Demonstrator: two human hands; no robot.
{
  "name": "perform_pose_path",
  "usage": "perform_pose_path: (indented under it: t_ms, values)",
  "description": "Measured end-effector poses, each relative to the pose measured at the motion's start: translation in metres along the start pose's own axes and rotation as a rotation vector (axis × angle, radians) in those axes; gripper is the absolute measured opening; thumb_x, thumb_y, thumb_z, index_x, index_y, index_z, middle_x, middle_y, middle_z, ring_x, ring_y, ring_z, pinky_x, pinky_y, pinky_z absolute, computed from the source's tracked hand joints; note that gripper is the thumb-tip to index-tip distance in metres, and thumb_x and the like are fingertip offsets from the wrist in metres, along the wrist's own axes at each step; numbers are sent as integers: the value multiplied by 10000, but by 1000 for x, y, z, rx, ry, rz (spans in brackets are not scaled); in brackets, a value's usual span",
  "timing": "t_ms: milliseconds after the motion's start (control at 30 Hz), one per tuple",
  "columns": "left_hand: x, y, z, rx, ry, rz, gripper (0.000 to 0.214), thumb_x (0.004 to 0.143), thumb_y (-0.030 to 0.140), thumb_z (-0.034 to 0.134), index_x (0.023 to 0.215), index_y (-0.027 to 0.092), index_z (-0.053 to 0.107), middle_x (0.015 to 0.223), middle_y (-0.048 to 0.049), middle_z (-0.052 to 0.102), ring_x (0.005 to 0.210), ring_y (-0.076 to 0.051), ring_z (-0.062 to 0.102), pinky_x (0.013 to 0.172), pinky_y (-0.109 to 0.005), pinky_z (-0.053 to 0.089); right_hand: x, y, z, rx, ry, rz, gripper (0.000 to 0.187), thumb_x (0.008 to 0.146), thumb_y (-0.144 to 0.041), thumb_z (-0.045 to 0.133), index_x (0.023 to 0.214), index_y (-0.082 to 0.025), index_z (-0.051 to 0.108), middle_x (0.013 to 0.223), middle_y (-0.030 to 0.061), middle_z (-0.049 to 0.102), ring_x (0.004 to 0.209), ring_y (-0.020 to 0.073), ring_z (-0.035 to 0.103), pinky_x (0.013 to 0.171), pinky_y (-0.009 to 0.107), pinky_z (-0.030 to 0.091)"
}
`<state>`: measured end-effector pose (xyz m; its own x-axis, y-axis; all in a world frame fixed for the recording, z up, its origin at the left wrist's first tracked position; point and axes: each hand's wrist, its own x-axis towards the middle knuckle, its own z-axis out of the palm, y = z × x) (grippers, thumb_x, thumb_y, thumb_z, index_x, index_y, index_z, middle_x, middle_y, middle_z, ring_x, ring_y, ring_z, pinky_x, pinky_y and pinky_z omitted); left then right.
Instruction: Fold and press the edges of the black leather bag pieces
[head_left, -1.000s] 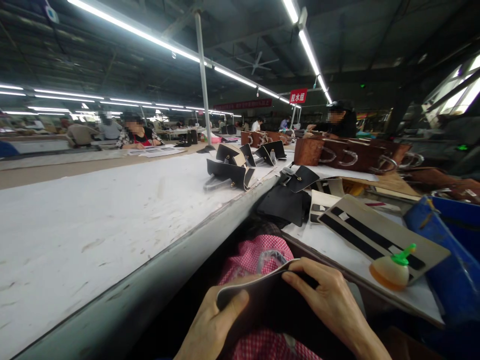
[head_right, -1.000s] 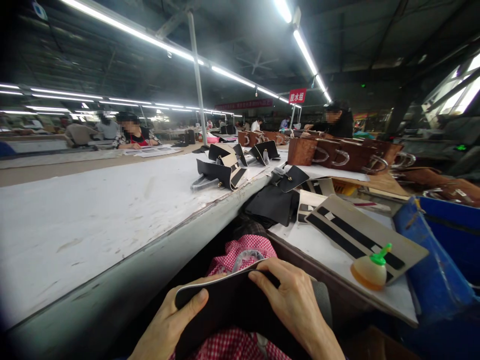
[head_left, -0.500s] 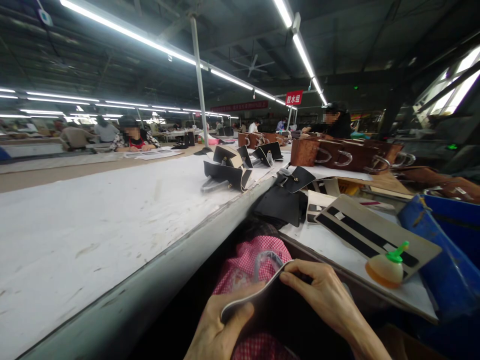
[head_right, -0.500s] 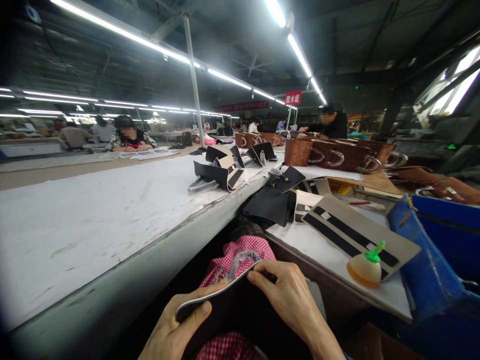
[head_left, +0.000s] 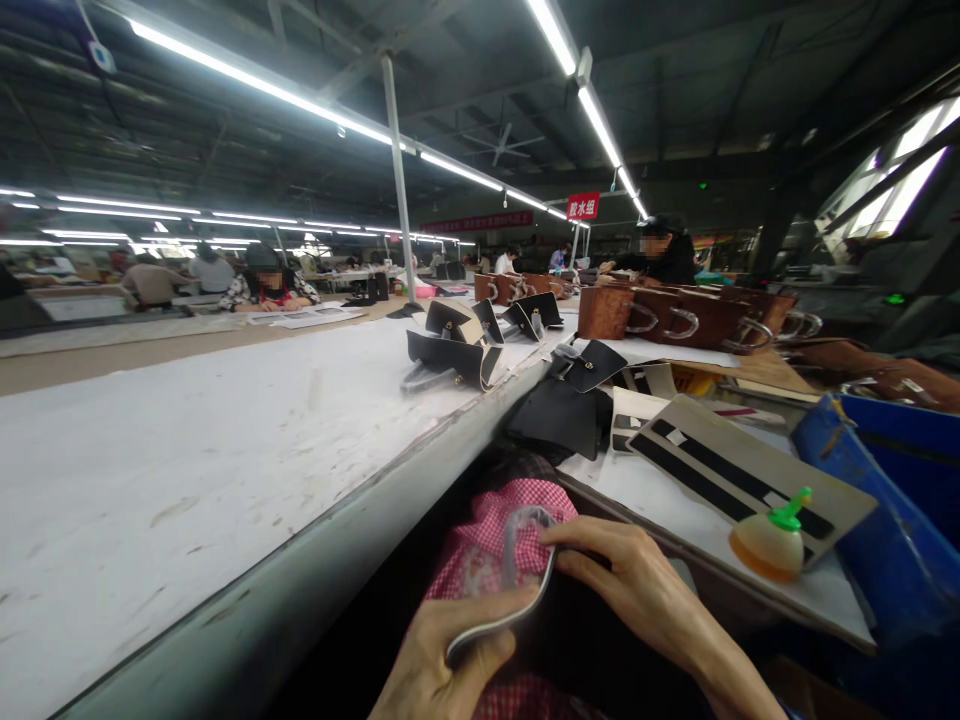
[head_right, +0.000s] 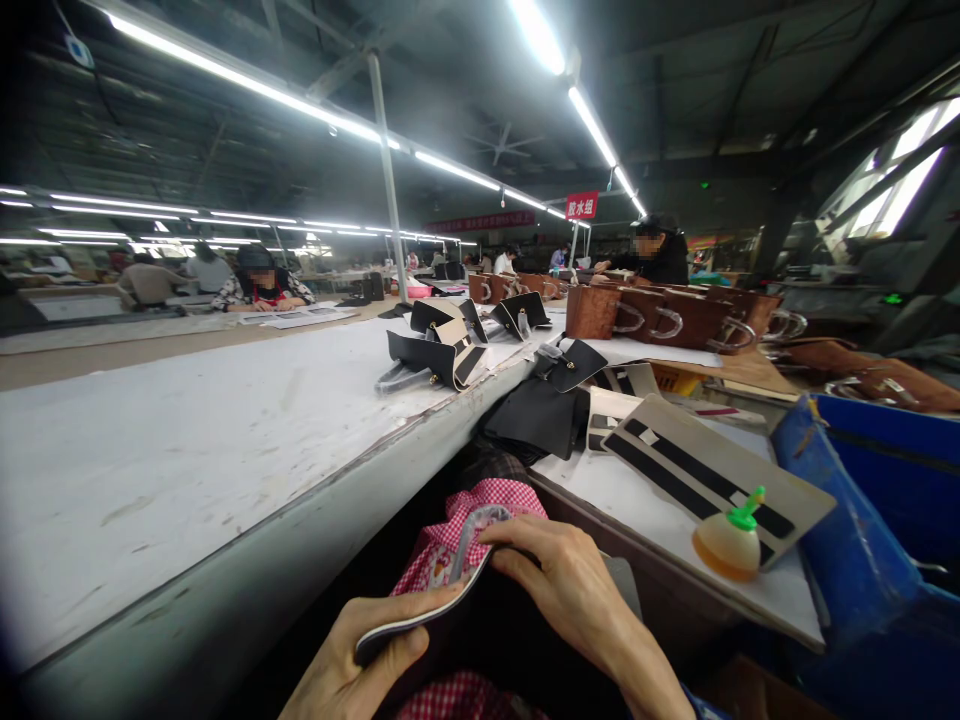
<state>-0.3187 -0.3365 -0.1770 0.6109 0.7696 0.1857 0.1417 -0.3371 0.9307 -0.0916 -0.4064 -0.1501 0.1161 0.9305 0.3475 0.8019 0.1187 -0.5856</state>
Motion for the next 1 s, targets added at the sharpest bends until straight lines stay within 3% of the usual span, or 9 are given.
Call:
perform_pose_path:
  t_ms: [100, 233, 300, 367, 500, 633, 733, 900, 1000]
  values:
    - [11, 0, -14, 7, -42, -104, 340, 877, 484, 641, 1075, 266, 810, 1146, -55, 790, 1062, -285, 732, 911, -319, 603, 2, -2, 1, -83, 3, -53, 180, 944, -196, 559, 931, -282, 717, 944, -43, 759, 847, 157, 712, 759, 252, 516]
    - [28, 13, -23, 265, -65, 36, 355, 932, 341, 540, 1197, 212, 738, 1152, -59, 789, 1074, -261, 728, 983, -331, 557, 7, -6, 8, -191, 49, -65, 197, 952, -166, 537, 925, -266, 705, 888, -30, 751, 795, 172, 709, 693, 265, 503]
    - [35, 28, -16, 513, -50, 106, 417, 946, 245, 478, 1326, 184, 640, 1244, -89, 749, 1153, -261, 694, 1046, -371, 517, 10, -9, 11, -237, 48, -96, 207, 948, -153, 536, 950, -268, 708, 893, -23, 751, 788, 175, 709, 685, 265, 498]
    - [42, 46, -2, 741, -155, 76, 497, 955, 151, 409, 1439, 148, 521, 1319, -142, 701, 1178, -292, 679, 1026, -431, 524, 12, -13, 13, -287, 38, -131, 221, 945, -138, 536, 973, -273, 709, 888, -19, 750, 767, 169, 705, 672, 256, 493]
    - [58, 66, 22, 934, -293, -86, 606, 883, -3, 383, 1478, 94, 451, 1114, -221, 769, 993, -385, 748, 840, -499, 575, 12, -19, 15, -386, 32, -174, 206, 931, -123, 551, 958, -258, 704, 826, -7, 745, 684, 173, 688, 604, 254, 480]
    - [71, 49, 22, 944, -245, -120, 492, 946, 52, 326, 1390, 48, 538, 1023, -233, 783, 964, -385, 752, 820, -476, 551, -4, -9, 10, -467, 152, -235, 310, 906, -99, 546, 1184, -215, 621, 928, 30, 772, 724, 205, 714, 654, 299, 527]
    - [75, 30, 14, 933, -187, -130, 477, 966, 72, 287, 1354, 41, 561, 1037, -220, 781, 978, -369, 744, 834, -461, 528, -29, 8, 6, -526, 293, -253, 248, 969, -223, 532, 1211, -223, 587, 889, 36, 768, 697, 213, 716, 632, 312, 543]
    - [74, 17, 6, 874, -128, -81, 450, 965, 140, 311, 1258, 119, 652, 1094, -184, 780, 1020, -330, 729, 813, -400, 508, -60, 30, 9, -294, 388, 28, 255, 940, -437, 642, 1147, -289, 645, 856, -32, 761, 666, 161, 712, 568, 224, 549]
    - [73, 12, 4, 860, -112, -73, 426, 957, 155, 331, 1178, 159, 696, 1044, -166, 793, 974, -329, 736, 769, -387, 495, -63, 36, 15, -164, 377, 178, 300, 945, -517, 603, 860, -247, 705, 640, -45, 677, 556, 151, 643, 507, 217, 509]
